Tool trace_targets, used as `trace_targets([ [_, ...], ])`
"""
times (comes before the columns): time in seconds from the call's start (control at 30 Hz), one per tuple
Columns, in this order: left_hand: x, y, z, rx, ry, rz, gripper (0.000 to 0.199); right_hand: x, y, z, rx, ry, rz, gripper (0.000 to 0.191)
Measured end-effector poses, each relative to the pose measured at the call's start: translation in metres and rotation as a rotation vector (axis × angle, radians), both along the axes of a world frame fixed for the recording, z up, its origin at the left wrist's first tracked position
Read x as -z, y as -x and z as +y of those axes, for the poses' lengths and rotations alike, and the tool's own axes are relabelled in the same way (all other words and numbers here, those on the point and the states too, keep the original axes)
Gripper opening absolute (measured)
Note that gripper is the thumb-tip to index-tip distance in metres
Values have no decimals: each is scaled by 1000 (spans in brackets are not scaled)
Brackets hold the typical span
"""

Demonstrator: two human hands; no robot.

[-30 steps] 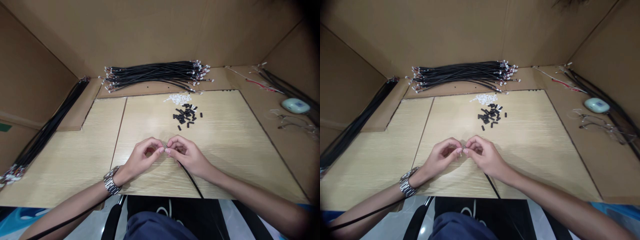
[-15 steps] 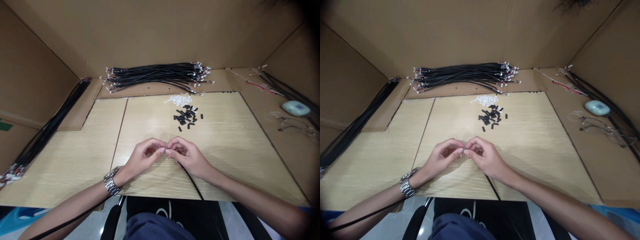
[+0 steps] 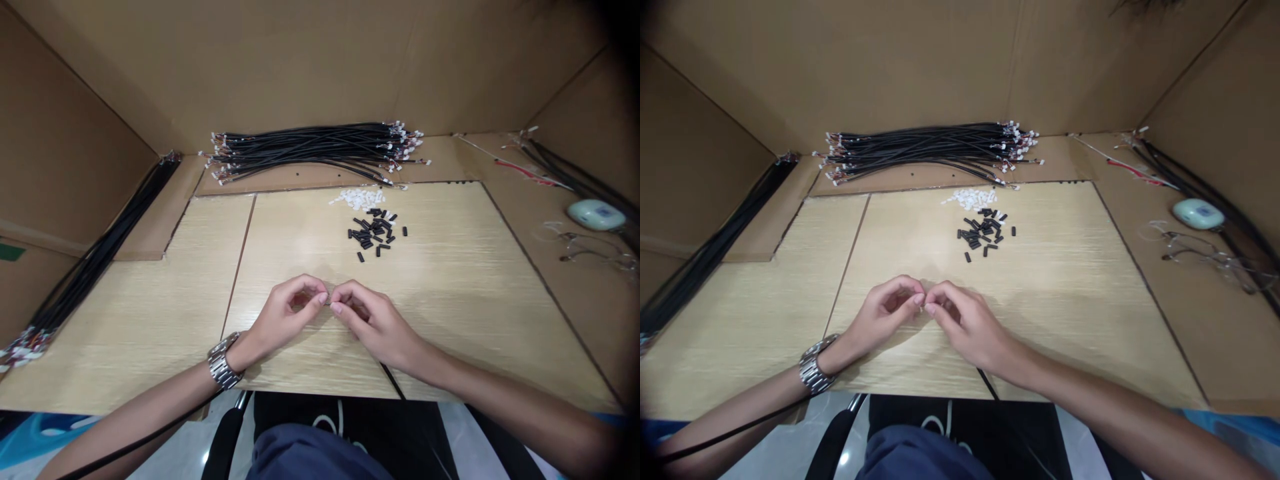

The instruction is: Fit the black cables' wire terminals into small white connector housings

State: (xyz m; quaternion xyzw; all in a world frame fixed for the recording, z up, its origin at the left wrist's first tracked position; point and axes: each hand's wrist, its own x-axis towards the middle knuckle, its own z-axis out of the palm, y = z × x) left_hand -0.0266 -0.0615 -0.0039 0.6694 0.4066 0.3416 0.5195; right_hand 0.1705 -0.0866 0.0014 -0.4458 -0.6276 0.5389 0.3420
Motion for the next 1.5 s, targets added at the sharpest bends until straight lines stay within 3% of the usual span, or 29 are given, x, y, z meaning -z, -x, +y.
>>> trace_targets([
  [0.4, -9, 2, -1, 14, -349, 103, 8, -3, -3, 1, 24, -99, -47, 8],
  [0.67, -11, 3, -3, 24, -514, 151, 18, -5, -3, 0, -2, 150, 110, 16],
  [0.8, -10, 6, 2, 98, -454, 156, 29, -5, -3, 0, -15, 203, 146, 16],
  [1.17, -10, 7, 4, 71, -300, 187, 13, -3, -5, 2, 3, 299, 213, 16],
  [1.3, -9, 6, 2, 45, -127, 139, 11, -2, -4, 2, -16, 389, 288, 14],
  [1.5, -12, -3, 5, 51, 246, -145, 9, -5, -2, 2, -58, 429, 327, 15],
])
